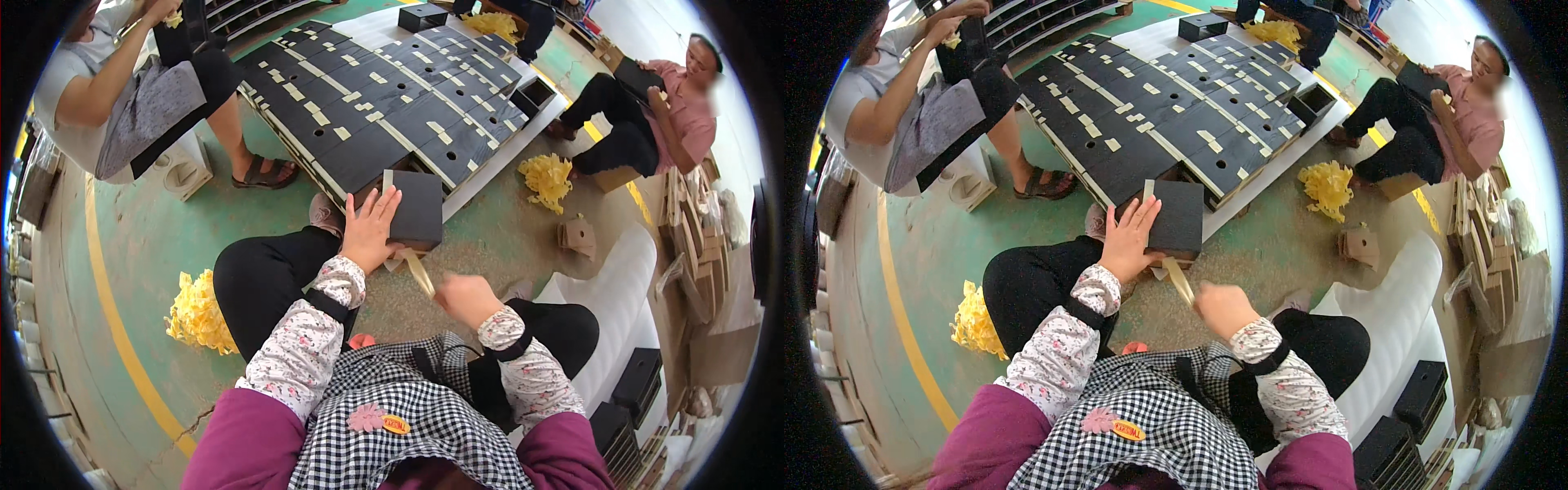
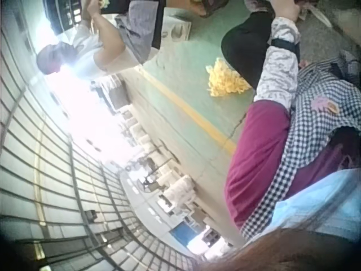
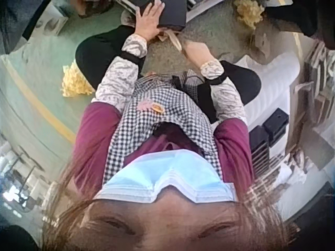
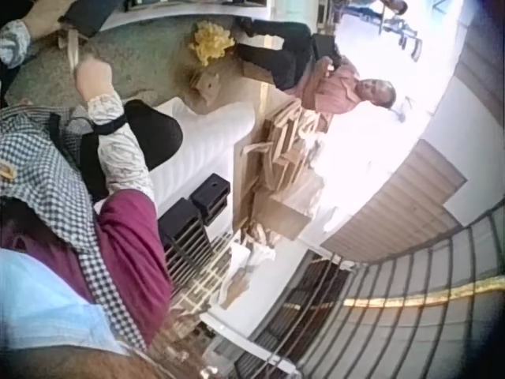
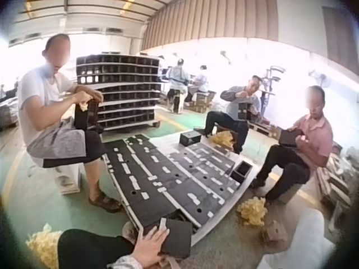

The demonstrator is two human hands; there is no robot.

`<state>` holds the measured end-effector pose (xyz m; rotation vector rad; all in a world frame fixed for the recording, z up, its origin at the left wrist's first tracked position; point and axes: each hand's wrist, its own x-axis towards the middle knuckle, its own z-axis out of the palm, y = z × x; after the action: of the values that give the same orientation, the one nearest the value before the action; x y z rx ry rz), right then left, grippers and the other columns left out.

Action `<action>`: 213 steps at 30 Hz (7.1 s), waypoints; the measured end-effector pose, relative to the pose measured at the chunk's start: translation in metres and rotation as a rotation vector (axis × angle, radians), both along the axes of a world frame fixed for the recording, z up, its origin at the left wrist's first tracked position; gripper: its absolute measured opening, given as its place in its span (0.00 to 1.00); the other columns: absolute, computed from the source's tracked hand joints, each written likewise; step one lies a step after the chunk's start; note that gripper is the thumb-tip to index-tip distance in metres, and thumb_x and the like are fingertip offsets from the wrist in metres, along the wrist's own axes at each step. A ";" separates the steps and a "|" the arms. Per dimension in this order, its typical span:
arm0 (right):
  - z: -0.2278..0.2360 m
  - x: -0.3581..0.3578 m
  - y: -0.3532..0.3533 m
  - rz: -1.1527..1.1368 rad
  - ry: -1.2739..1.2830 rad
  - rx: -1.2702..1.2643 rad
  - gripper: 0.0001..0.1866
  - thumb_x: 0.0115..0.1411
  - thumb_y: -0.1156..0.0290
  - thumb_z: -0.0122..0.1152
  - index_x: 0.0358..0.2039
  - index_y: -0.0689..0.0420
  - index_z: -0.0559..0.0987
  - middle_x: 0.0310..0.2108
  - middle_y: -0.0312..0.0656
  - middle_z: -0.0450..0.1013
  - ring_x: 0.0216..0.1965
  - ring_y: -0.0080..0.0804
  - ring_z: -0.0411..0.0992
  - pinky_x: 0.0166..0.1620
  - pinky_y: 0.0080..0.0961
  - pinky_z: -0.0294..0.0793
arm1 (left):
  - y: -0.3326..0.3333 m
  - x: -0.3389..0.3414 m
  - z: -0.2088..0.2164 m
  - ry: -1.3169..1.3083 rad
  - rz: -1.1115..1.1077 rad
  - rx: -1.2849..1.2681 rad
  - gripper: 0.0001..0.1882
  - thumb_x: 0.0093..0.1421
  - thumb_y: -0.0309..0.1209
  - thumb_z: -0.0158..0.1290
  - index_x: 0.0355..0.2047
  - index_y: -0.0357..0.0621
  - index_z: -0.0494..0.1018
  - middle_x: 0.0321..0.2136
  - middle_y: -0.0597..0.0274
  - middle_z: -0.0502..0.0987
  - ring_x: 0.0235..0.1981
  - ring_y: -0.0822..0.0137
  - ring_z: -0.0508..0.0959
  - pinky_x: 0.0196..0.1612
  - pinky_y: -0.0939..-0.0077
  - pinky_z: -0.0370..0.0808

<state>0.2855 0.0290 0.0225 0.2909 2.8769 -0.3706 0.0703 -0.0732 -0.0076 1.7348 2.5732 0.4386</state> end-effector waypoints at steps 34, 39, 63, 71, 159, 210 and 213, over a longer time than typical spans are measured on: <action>-0.155 -0.028 0.041 -0.817 0.297 -0.691 0.27 0.51 0.63 0.65 0.50 0.57 0.69 0.32 0.47 0.73 0.36 0.40 0.73 0.39 0.32 0.72 | 0.053 0.000 0.015 -0.089 -0.269 -0.013 0.47 0.47 0.51 0.56 0.63 0.50 0.49 0.64 0.54 0.48 0.65 0.54 0.46 0.64 0.49 0.39; -0.162 -0.034 0.032 -0.728 0.462 -0.613 0.27 0.52 0.66 0.63 0.51 0.60 0.67 0.44 0.50 0.68 0.47 0.45 0.68 0.50 0.34 0.66 | 0.056 -0.009 0.019 -0.129 -0.269 -0.048 0.46 0.47 0.50 0.56 0.63 0.51 0.49 0.64 0.56 0.48 0.66 0.55 0.45 0.64 0.49 0.38; -0.211 -0.020 0.066 -0.711 0.201 -1.401 0.30 0.55 0.67 0.60 0.57 0.62 0.65 0.44 0.43 0.72 0.42 0.28 0.71 0.45 0.22 0.69 | 0.040 -0.059 0.028 -0.351 -0.247 -0.009 0.47 0.44 0.50 0.58 0.63 0.54 0.51 0.64 0.57 0.47 0.66 0.55 0.44 0.64 0.48 0.37; -0.202 0.039 0.089 -0.966 0.076 -1.437 0.13 0.55 0.62 0.61 0.35 0.58 0.79 0.27 0.33 0.71 0.28 0.21 0.66 0.31 0.19 0.65 | 0.034 -0.068 0.019 -0.420 -0.203 0.016 0.48 0.44 0.51 0.57 0.63 0.54 0.50 0.65 0.57 0.46 0.66 0.56 0.43 0.64 0.48 0.37; -0.125 -0.044 0.052 -0.873 0.432 -0.995 0.16 0.62 0.67 0.49 0.47 0.61 0.75 0.36 0.46 0.76 0.34 0.32 0.74 0.38 0.28 0.71 | 0.044 0.016 0.023 -0.099 -0.263 0.047 0.45 0.40 0.43 0.59 0.60 0.53 0.56 0.62 0.60 0.52 0.65 0.59 0.49 0.65 0.53 0.41; -0.155 -0.073 0.064 -0.972 0.577 -0.766 0.13 0.56 0.61 0.54 0.36 0.51 0.81 0.34 0.47 0.74 0.38 0.46 0.72 0.43 0.37 0.71 | 0.042 0.017 0.013 -0.008 -0.253 0.009 0.43 0.43 0.41 0.59 0.60 0.49 0.56 0.62 0.56 0.54 0.64 0.56 0.50 0.64 0.52 0.40; -0.161 -0.076 0.062 -0.859 0.598 -0.817 0.13 0.56 0.62 0.52 0.37 0.53 0.81 0.35 0.49 0.74 0.39 0.48 0.72 0.44 0.37 0.71 | 0.040 0.015 0.013 0.009 -0.255 -0.002 0.43 0.43 0.42 0.59 0.60 0.48 0.56 0.62 0.55 0.54 0.64 0.55 0.50 0.64 0.51 0.40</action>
<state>0.2095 0.0909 -0.1389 1.4099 2.5820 -1.9609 0.0854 -0.0337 0.0051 2.0314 2.3103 0.4194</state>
